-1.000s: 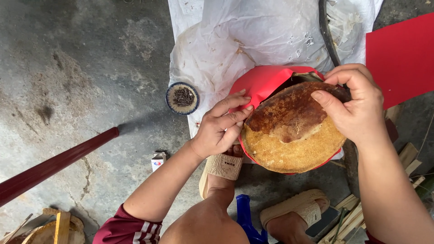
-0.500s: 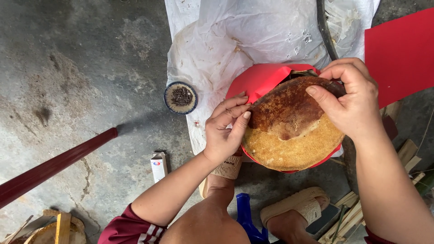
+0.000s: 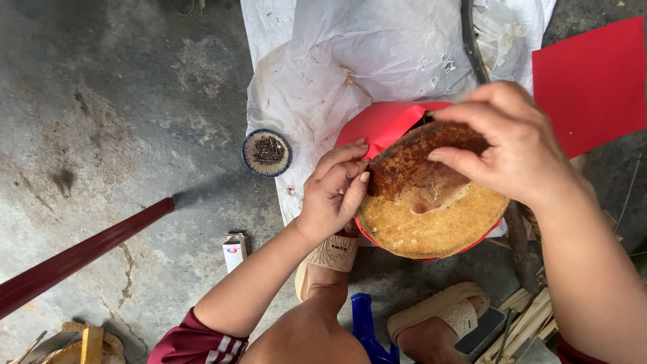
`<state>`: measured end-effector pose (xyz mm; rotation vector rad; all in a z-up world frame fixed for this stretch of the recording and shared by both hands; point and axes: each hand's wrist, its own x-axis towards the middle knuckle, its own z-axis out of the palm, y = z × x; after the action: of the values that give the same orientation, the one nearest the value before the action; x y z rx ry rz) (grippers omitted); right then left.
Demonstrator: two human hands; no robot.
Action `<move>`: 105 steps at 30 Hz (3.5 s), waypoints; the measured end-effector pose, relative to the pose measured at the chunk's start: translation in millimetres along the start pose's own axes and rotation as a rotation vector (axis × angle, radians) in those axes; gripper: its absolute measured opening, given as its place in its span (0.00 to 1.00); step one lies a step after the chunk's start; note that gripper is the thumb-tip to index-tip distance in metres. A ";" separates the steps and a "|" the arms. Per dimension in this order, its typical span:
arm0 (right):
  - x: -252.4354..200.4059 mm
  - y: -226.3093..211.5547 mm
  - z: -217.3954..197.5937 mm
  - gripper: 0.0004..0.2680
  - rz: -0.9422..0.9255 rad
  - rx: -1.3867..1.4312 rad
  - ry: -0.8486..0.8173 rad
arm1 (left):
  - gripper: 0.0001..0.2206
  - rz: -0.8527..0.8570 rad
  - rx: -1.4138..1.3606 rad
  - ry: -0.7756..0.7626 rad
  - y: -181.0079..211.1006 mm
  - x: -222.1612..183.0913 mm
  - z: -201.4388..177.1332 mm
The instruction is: Nailing a drum head onto a wooden shell using small nails and a hammer.
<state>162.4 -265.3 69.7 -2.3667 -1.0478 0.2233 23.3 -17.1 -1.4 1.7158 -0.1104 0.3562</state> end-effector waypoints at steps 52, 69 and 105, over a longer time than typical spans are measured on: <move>48.9 -15.3 17.8 0.09 -0.029 0.023 -0.240 | 0.15 -0.387 -0.146 0.131 13.1 1.0 19.7; 37.0 -23.7 32.2 0.15 -0.079 -0.092 -0.136 | 0.15 -0.571 -0.373 0.019 6.4 -0.5 22.5; -15.5 -114.7 84.8 0.28 0.155 -0.319 0.201 | 0.09 -0.618 -0.306 -0.099 -24.2 11.1 5.2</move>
<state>48.7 -178.6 58.8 -2.6910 -0.8569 -0.1349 41.3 -16.4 -21.7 1.3794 0.2784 -0.1966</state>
